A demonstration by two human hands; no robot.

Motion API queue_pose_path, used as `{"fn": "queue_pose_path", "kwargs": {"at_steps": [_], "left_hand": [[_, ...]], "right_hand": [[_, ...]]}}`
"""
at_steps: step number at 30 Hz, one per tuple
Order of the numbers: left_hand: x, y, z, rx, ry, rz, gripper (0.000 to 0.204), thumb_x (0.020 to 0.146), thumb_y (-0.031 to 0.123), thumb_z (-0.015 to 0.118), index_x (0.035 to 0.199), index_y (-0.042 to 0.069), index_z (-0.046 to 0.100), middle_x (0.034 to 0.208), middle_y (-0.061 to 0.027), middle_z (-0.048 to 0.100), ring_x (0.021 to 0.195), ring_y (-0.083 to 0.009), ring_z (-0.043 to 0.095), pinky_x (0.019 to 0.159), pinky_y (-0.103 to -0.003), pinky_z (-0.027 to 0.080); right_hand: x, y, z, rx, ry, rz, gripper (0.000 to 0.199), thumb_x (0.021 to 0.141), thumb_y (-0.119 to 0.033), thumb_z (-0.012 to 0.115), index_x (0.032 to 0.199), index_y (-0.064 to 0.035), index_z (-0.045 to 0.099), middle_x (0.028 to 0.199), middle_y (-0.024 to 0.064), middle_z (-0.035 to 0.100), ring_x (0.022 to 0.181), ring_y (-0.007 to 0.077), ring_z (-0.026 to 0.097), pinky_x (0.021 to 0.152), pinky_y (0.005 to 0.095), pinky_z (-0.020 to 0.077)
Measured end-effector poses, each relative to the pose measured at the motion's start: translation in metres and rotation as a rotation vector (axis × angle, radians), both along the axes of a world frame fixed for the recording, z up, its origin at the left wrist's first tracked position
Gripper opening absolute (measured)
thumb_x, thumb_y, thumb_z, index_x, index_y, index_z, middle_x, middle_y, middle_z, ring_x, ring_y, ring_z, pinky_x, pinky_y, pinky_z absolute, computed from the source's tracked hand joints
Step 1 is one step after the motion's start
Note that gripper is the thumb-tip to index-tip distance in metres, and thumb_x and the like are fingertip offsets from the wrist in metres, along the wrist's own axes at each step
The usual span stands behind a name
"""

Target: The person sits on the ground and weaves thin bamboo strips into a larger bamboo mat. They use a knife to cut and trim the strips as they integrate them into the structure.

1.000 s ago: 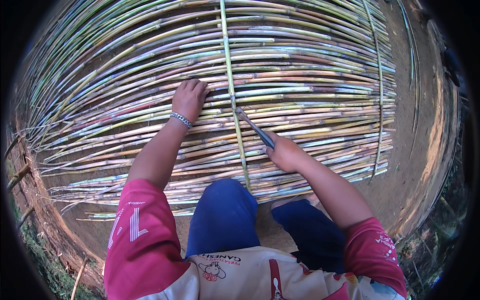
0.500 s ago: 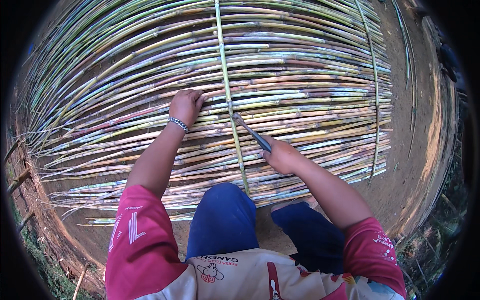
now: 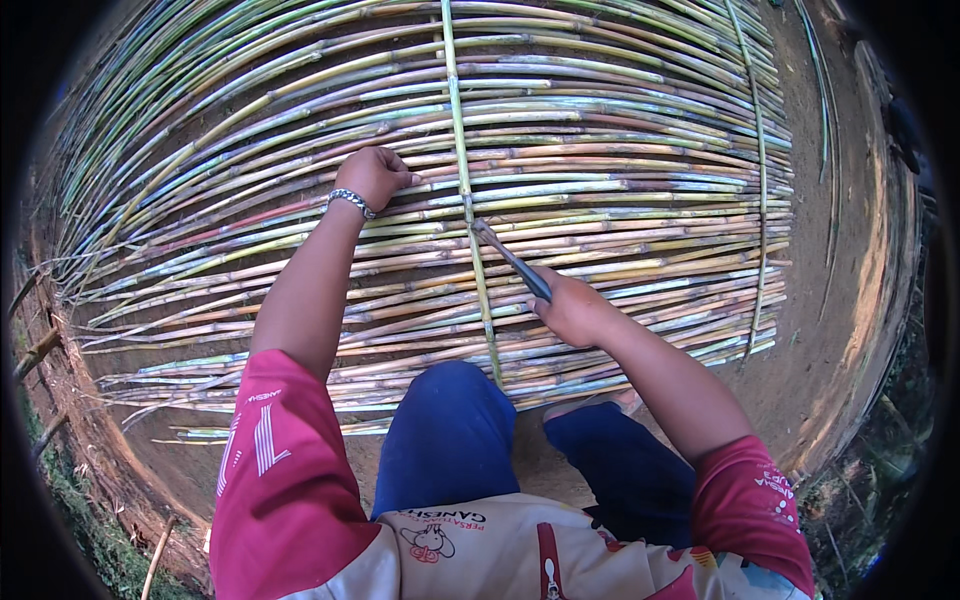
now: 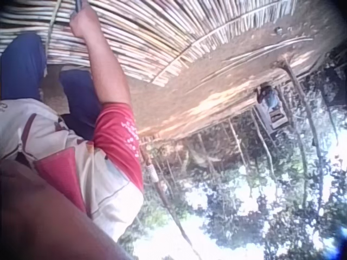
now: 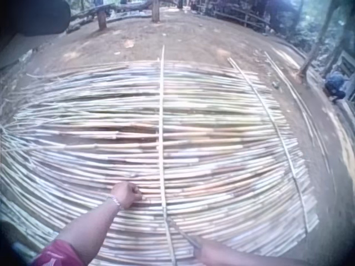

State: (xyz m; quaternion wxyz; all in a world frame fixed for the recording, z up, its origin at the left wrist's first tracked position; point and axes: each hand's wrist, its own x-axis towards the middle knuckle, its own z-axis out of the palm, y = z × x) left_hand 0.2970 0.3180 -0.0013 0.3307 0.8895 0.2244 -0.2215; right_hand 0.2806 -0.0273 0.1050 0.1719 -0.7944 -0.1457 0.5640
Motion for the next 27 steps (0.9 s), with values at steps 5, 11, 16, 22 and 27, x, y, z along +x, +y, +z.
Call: {"fn": "queue_pose_path", "kwargs": {"at_steps": [5, 11, 16, 22, 27], "left_hand": [[-0.003, -0.004, -0.001, 0.039, -0.003, 0.083, 0.033, 0.075, 0.04, 0.091, 0.083, 0.01, 0.08, 0.081, -0.0134, 0.076, 0.076, -0.027, 0.073, 0.077, -0.04, 0.056], [-0.04, -0.028, -0.025, 0.186, -0.428, 0.176, 0.027, 0.082, 0.035, 0.085, 0.088, 0.009, 0.081, 0.085, -0.013, 0.076, 0.082, -0.0315, 0.071, 0.085, -0.044, 0.054], [-0.048, -0.062, -0.035, 0.509, -0.697, 0.288, 0.025, 0.079, 0.037, 0.087, 0.091, 0.016, 0.081, 0.088, -0.0023, 0.073, 0.103, -0.0233, 0.06, 0.102, -0.045, 0.038], [-0.037, -0.048, -0.023, 0.417, -0.444, 0.301, 0.033, 0.075, 0.041, 0.09, 0.088, 0.012, 0.079, 0.085, -0.0052, 0.076, 0.087, -0.0246, 0.069, 0.086, -0.04, 0.052], [-0.019, -0.021, 0.005, 0.257, -0.195, 0.216, 0.037, 0.075, 0.041, 0.091, 0.086, 0.008, 0.077, 0.082, -0.0087, 0.078, 0.075, -0.0256, 0.075, 0.071, -0.037, 0.058]], "right_hand": [[0.003, 0.006, 0.007, -0.043, 0.053, 0.0, 0.061, 0.102, -0.028, 0.06, 0.153, -0.0001, 0.04, 0.12, 0.0303, 0.068, 0.113, 0.0461, 0.065, 0.099, 0.0495, 0.0506], [0.0, 0.003, 0.006, -0.002, 0.014, 0.0, 0.061, 0.101, -0.029, 0.062, 0.152, 0.0002, 0.042, 0.121, 0.0301, 0.068, 0.114, 0.0455, 0.065, 0.099, 0.0485, 0.0506], [-0.002, 0.004, 0.007, -0.024, 0.016, 0.013, 0.061, 0.103, -0.028, 0.058, 0.154, -0.0006, 0.038, 0.12, 0.0318, 0.067, 0.113, 0.0469, 0.065, 0.098, 0.0503, 0.0503], [0.0, 0.002, 0.003, -0.007, 0.039, 0.009, 0.062, 0.104, -0.029, 0.057, 0.155, -0.0008, 0.036, 0.121, 0.0319, 0.067, 0.113, 0.0475, 0.064, 0.099, 0.0508, 0.0498], [0.003, 0.003, 0.006, -0.007, 0.041, 0.009, 0.062, 0.103, -0.027, 0.058, 0.155, -0.0008, 0.037, 0.118, 0.0318, 0.068, 0.111, 0.0479, 0.065, 0.098, 0.0511, 0.0501]]}}
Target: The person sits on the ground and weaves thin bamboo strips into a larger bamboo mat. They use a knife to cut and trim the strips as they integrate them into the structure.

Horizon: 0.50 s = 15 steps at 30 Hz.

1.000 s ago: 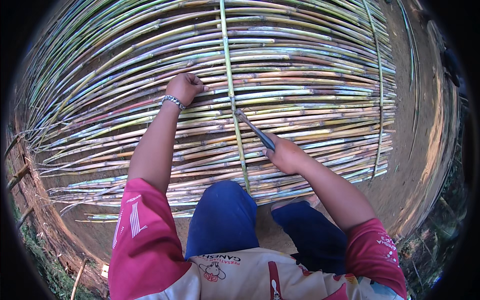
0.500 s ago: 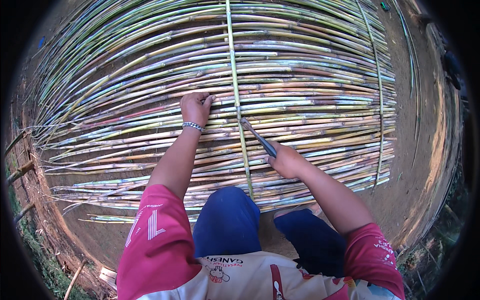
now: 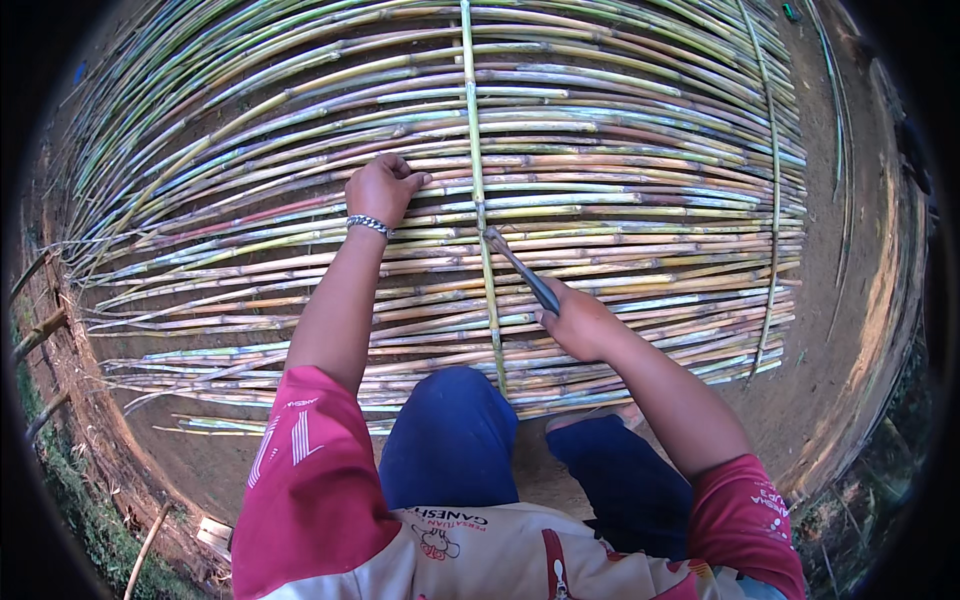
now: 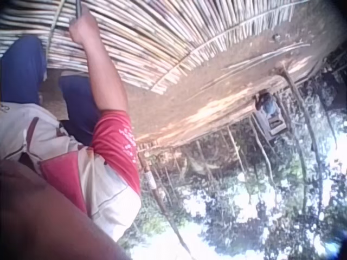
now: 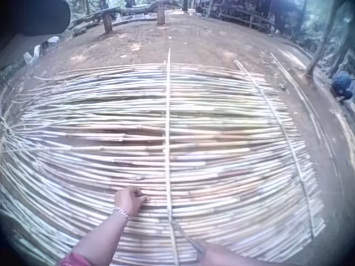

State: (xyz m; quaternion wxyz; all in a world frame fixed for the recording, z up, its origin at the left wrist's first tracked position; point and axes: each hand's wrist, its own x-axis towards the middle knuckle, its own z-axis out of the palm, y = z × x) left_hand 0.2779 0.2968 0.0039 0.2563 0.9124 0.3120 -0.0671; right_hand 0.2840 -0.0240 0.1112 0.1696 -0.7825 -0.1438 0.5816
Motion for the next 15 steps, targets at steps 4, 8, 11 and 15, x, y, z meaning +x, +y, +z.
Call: {"fn": "queue_pose_path", "kwargs": {"at_steps": [4, 8, 11, 15], "left_hand": [[-0.017, -0.012, -0.025, 0.061, -0.297, 0.031, 0.033, 0.075, 0.036, 0.092, 0.086, 0.008, 0.077, 0.083, -0.0088, 0.076, 0.078, -0.0265, 0.072, 0.073, -0.039, 0.057], [-0.028, -0.022, -0.036, 0.131, -0.472, 0.091, 0.024, 0.075, 0.029, 0.091, 0.085, 0.011, 0.078, 0.098, -0.0035, 0.067, 0.087, -0.0259, 0.065, 0.081, -0.043, 0.052], [-0.026, -0.024, -0.032, 0.365, -0.391, -0.069, 0.028, 0.082, 0.041, 0.085, 0.084, 0.013, 0.079, 0.092, -0.0027, 0.069, 0.087, -0.0244, 0.065, 0.094, -0.046, 0.04], [-0.007, -0.011, -0.011, 0.294, -0.029, -0.086, 0.038, 0.085, 0.051, 0.08, 0.08, 0.013, 0.078, 0.08, -0.0037, 0.072, 0.084, -0.0264, 0.067, 0.095, -0.046, 0.036]], "right_hand": [[-0.002, -0.006, -0.008, 0.031, -0.021, -0.022, 0.061, 0.102, -0.026, 0.059, 0.154, -0.0012, 0.038, 0.115, 0.0314, 0.069, 0.109, 0.0481, 0.066, 0.097, 0.0515, 0.0504], [0.003, -0.001, -0.002, 0.019, 0.015, -0.035, 0.061, 0.101, -0.025, 0.061, 0.154, -0.002, 0.039, 0.115, 0.0318, 0.069, 0.11, 0.0474, 0.066, 0.096, 0.0515, 0.0507], [0.005, -0.002, -0.003, 0.002, 0.028, -0.031, 0.063, 0.101, -0.026, 0.061, 0.155, -0.0025, 0.038, 0.115, 0.0314, 0.069, 0.11, 0.0473, 0.066, 0.096, 0.0509, 0.051], [0.002, -0.005, -0.007, 0.011, 0.021, -0.031, 0.066, 0.1, -0.026, 0.062, 0.157, -0.0029, 0.036, 0.116, 0.0309, 0.069, 0.11, 0.0472, 0.066, 0.096, 0.0503, 0.0513]]}}
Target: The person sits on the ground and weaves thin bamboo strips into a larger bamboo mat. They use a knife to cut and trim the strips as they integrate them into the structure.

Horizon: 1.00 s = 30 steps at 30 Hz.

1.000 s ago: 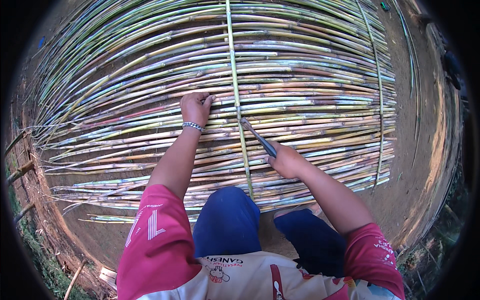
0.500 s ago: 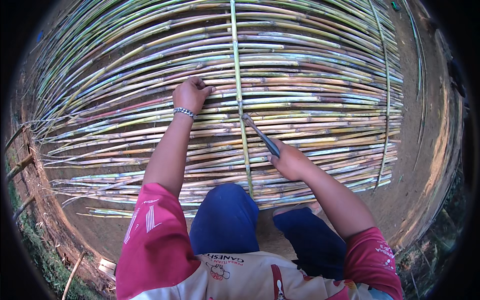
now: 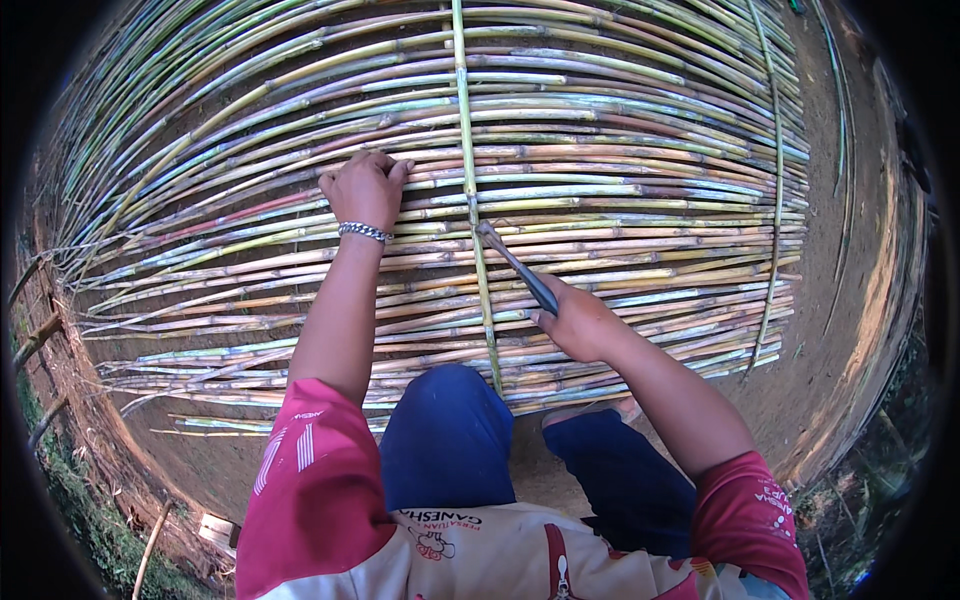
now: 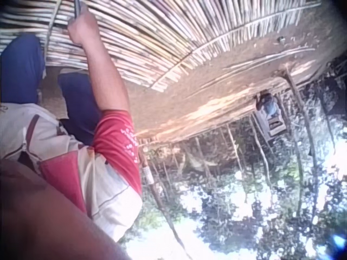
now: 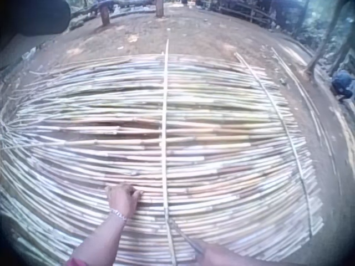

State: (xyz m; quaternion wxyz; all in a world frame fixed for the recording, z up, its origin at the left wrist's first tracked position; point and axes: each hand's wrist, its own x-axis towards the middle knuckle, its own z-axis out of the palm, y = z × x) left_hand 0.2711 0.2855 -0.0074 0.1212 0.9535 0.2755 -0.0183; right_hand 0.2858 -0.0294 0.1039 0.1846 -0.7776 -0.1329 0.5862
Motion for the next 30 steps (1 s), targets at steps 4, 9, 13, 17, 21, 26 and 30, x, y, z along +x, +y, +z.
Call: {"fn": "queue_pose_path", "kwargs": {"at_steps": [4, 9, 13, 17, 21, 26, 30], "left_hand": [[0.017, 0.017, 0.018, -0.109, 0.316, 0.085, 0.05, 0.078, 0.063, 0.081, 0.081, 0.012, 0.079, 0.084, -0.0109, 0.077, 0.083, -0.0295, 0.072, 0.089, -0.046, 0.047], [0.024, 0.034, 0.011, -0.271, 0.347, 0.125, 0.058, 0.072, 0.068, 0.084, 0.083, 0.012, 0.074, 0.083, -0.0111, 0.077, 0.082, -0.0301, 0.073, 0.084, -0.045, 0.052], [-0.012, 0.002, -0.011, -0.035, -0.174, -0.044, 0.041, 0.08, 0.046, 0.084, 0.097, 0.012, 0.071, 0.094, -0.006, 0.071, 0.093, -0.0255, 0.067, 0.094, -0.044, 0.043], [0.001, -0.027, -0.024, 0.039, -0.419, -0.135, 0.049, 0.089, 0.035, 0.077, 0.13, 0.013, 0.062, 0.134, -0.0116, 0.057, 0.129, -0.0331, 0.05, 0.107, -0.053, 0.032], [0.052, -0.028, -0.036, 0.095, -0.321, -0.11, 0.065, 0.1, 0.043, 0.06, 0.151, 0.006, 0.044, 0.162, -0.0173, 0.037, 0.156, -0.0367, 0.023, 0.123, -0.063, 0.01], [0.079, -0.03, -0.04, 0.091, -0.165, -0.023, 0.078, 0.103, 0.055, 0.048, 0.161, 0.006, 0.031, 0.171, -0.0171, 0.025, 0.16, -0.0368, 0.012, 0.126, -0.063, 0.002], [0.081, -0.033, -0.037, 0.127, -0.089, -0.048, 0.076, 0.103, 0.057, 0.045, 0.162, 0.009, 0.035, 0.17, -0.0166, 0.027, 0.159, -0.039, 0.013, 0.126, -0.064, 0.004]], "right_hand": [[0.001, 0.001, 0.001, -0.004, 0.012, 0.01, 0.066, 0.1, -0.026, 0.062, 0.156, -0.0028, 0.036, 0.116, 0.0305, 0.069, 0.109, 0.0469, 0.066, 0.096, 0.0501, 0.0513], [0.001, -0.001, 0.0, 0.006, -0.018, 0.035, 0.069, 0.1, -0.031, 0.064, 0.157, -0.0029, 0.036, 0.114, 0.0306, 0.069, 0.108, 0.0452, 0.068, 0.095, 0.0478, 0.0516], [0.0, -0.002, -0.001, 0.003, -0.03, 0.026, 0.068, 0.1, -0.03, 0.064, 0.156, -0.0037, 0.037, 0.113, 0.0305, 0.069, 0.107, 0.0452, 0.068, 0.095, 0.0477, 0.0517], [-0.001, -0.004, -0.004, 0.023, -0.01, 0.001, 0.067, 0.1, -0.03, 0.064, 0.156, -0.0044, 0.037, 0.113, 0.0301, 0.069, 0.108, 0.0453, 0.068, 0.095, 0.0478, 0.0517], [0.003, 0.0, -0.001, 0.015, 0.019, -0.006, 0.065, 0.1, -0.027, 0.062, 0.157, -0.0051, 0.037, 0.116, 0.0308, 0.069, 0.11, 0.0466, 0.066, 0.097, 0.0498, 0.0512], [0.006, 0.004, 0.005, -0.024, 0.053, -0.017, 0.065, 0.101, -0.026, 0.061, 0.157, -0.0064, 0.036, 0.117, 0.0312, 0.068, 0.111, 0.0478, 0.066, 0.098, 0.0515, 0.0506], [0.01, 0.005, 0.009, -0.046, 0.098, -0.022, 0.064, 0.101, -0.025, 0.06, 0.157, -0.0067, 0.035, 0.112, 0.0315, 0.069, 0.108, 0.0486, 0.066, 0.097, 0.0534, 0.0507]]}}
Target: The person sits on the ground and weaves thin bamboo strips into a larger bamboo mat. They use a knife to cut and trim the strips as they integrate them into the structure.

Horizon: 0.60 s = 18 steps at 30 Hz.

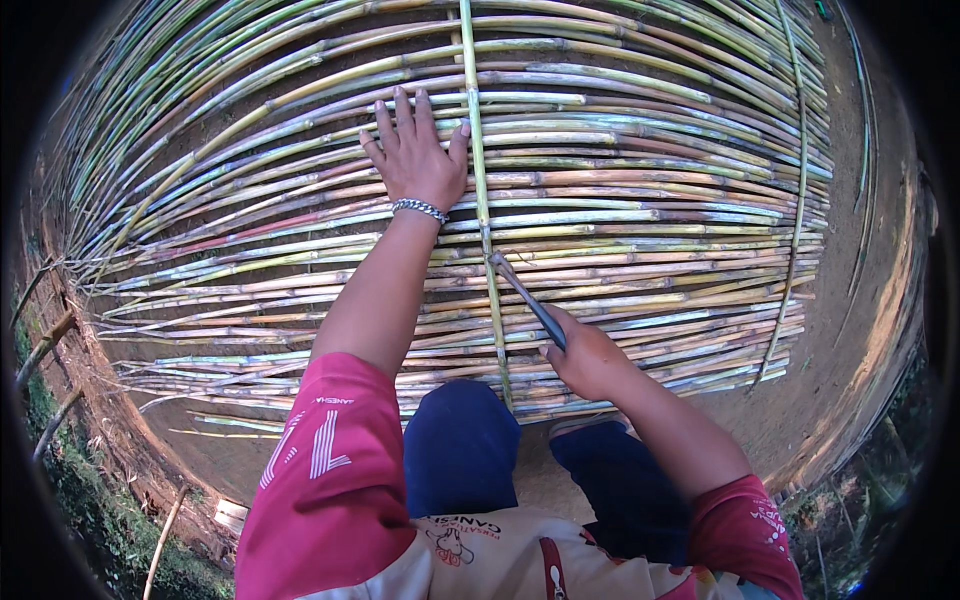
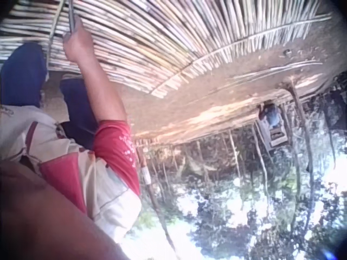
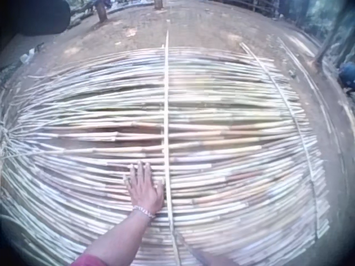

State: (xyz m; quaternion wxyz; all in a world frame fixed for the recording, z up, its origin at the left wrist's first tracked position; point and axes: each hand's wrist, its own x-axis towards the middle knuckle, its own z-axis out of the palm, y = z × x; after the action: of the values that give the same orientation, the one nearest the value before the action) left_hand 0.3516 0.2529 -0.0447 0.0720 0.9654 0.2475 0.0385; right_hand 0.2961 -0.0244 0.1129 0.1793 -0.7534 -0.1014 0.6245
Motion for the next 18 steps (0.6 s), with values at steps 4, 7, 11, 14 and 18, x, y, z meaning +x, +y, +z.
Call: {"fn": "queue_pose_path", "kwargs": {"at_steps": [4, 7, 11, 14, 18], "left_hand": [[0.011, 0.004, 0.007, -0.001, -0.005, -0.015, 0.068, 0.102, 0.054, 0.046, 0.158, 0.015, 0.043, 0.167, -0.0164, 0.033, 0.156, -0.0423, 0.02, 0.123, -0.067, 0.006], [0.003, 0.003, 0.002, -0.01, 0.014, -0.025, 0.069, 0.102, 0.054, 0.047, 0.159, 0.016, 0.041, 0.167, -0.0164, 0.032, 0.156, -0.0421, 0.019, 0.123, -0.067, 0.005], [0.005, 0.007, 0.014, -0.05, 0.078, -0.055, 0.091, 0.09, 0.071, 0.057, 0.162, 0.018, 0.037, 0.168, -0.0155, 0.029, 0.157, -0.0424, 0.016, 0.123, -0.067, 0.005], [0.01, 0.002, 0.023, -0.094, 0.106, -0.048, 0.101, 0.083, 0.077, 0.061, 0.162, 0.018, 0.037, 0.169, -0.015, 0.027, 0.157, -0.0429, 0.015, 0.123, -0.067, 0.006], [0.007, 0.002, 0.021, -0.083, 0.189, -0.04, 0.105, 0.082, 0.079, 0.06, 0.164, 0.019, 0.033, 0.17, -0.0146, 0.025, 0.159, -0.0405, 0.01, 0.123, -0.067, 0.003]], "right_hand": [[0.009, 0.005, 0.0, 0.031, 0.042, -0.024, 0.06, 0.102, -0.024, 0.057, 0.155, -0.0058, 0.036, 0.107, 0.0299, 0.071, 0.101, 0.05, 0.067, 0.092, 0.0559, 0.0514], [0.016, 0.008, 0.009, -0.006, 0.087, 0.026, 0.06, 0.102, -0.024, 0.056, 0.156, -0.0056, 0.035, 0.109, 0.0303, 0.07, 0.104, 0.0487, 0.067, 0.094, 0.0549, 0.0513], [0.023, 0.018, 0.014, -0.051, 0.13, 0.032, 0.06, 0.103, -0.023, 0.056, 0.156, -0.0041, 0.034, 0.112, 0.0308, 0.069, 0.108, 0.0477, 0.067, 0.098, 0.0535, 0.0505], [0.019, 0.016, 0.014, -0.065, 0.125, 0.029, 0.061, 0.103, -0.023, 0.056, 0.156, -0.0035, 0.034, 0.112, 0.0312, 0.069, 0.108, 0.0479, 0.067, 0.097, 0.0535, 0.0506], [0.018, 0.021, 0.017, -0.083, 0.139, 0.015, 0.062, 0.102, -0.023, 0.056, 0.156, -0.0033, 0.033, 0.112, 0.0316, 0.069, 0.108, 0.0475, 0.067, 0.097, 0.0532, 0.0507]]}}
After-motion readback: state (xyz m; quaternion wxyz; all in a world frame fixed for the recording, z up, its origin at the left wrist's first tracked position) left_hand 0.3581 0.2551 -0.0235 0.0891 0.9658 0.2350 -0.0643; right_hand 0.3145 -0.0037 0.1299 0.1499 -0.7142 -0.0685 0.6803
